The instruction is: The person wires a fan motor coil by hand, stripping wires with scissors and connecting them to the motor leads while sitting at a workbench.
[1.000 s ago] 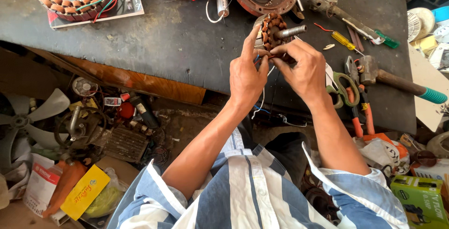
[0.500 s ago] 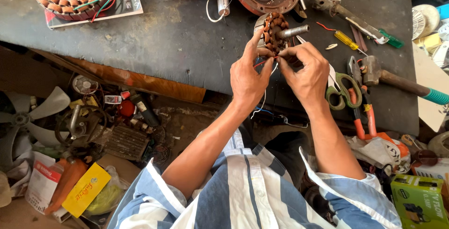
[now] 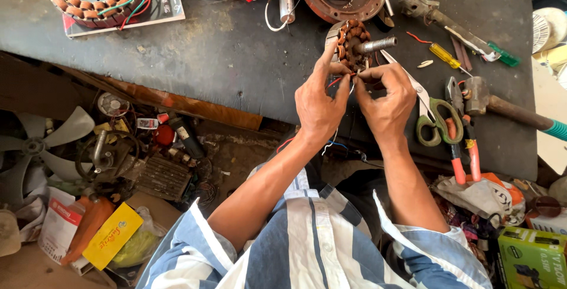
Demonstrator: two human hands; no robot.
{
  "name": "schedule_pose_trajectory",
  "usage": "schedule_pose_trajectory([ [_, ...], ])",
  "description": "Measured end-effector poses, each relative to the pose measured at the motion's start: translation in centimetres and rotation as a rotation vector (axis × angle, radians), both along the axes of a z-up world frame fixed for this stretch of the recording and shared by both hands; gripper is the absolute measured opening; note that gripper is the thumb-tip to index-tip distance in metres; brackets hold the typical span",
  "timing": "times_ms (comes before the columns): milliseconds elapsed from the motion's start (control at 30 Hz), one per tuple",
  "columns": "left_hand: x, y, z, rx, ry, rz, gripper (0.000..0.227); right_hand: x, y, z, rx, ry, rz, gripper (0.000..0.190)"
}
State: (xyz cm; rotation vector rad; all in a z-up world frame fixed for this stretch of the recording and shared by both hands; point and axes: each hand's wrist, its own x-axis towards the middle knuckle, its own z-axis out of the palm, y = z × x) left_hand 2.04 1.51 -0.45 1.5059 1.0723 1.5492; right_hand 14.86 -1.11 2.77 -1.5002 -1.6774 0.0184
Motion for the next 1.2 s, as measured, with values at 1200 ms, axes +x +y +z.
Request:
schedule_pose_trajectory([
  [1200, 0.3, -0.3, 0.3, 0.131, 0.140, 0.035, 0.070, 0.8, 0.4, 0.8, -0.015, 0.053, 0.080, 0.015],
])
